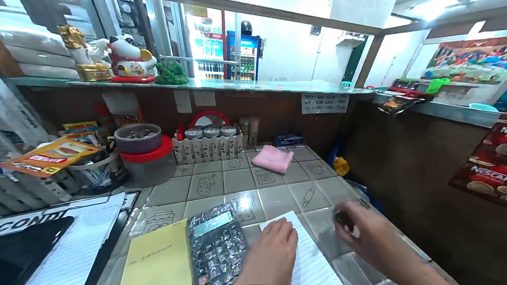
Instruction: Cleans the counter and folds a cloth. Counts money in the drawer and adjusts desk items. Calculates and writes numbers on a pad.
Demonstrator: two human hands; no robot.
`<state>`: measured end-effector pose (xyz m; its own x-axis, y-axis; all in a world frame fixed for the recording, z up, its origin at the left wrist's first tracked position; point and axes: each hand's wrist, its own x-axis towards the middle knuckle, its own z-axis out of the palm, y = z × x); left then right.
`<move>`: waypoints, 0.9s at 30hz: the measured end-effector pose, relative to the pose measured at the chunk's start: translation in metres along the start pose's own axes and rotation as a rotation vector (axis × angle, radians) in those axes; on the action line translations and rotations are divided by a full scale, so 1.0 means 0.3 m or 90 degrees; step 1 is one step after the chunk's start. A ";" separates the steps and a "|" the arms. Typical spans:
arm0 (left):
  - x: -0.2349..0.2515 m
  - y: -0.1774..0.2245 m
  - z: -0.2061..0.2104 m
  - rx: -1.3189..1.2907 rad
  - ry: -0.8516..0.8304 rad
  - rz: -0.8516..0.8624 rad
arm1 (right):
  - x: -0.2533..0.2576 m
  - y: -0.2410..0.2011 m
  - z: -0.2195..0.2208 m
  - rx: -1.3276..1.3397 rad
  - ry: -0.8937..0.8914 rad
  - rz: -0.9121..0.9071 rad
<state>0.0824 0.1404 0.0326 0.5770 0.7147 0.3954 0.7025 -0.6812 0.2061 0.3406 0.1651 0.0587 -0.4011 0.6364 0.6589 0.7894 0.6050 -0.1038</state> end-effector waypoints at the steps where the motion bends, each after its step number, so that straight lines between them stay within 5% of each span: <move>1: 0.000 0.012 0.015 -0.029 -0.019 0.003 | 0.022 -0.011 0.021 0.146 0.013 0.103; 4: -0.009 0.050 0.048 -0.029 -0.056 -0.007 | 0.079 -0.057 0.114 0.607 0.005 0.294; 9: -0.028 0.076 0.063 0.011 -0.064 -0.037 | 0.152 -0.062 0.229 0.861 -0.082 0.424; 15: -0.051 0.064 0.063 -0.049 -0.068 -0.095 | 0.190 -0.080 0.270 0.798 -0.025 0.502; 20: -0.046 0.083 0.060 -0.013 -0.091 -0.116 | 0.166 -0.076 0.285 0.737 -0.051 0.361; 27: -0.033 0.085 0.047 0.003 -0.112 -0.121 | 0.151 -0.088 0.294 0.595 -0.039 0.308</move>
<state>0.1005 0.1181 0.0213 0.4972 0.8470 0.1879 0.8072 -0.5310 0.2578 0.2605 0.2201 0.0256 -0.1833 0.9156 0.3578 0.2095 0.3919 -0.8958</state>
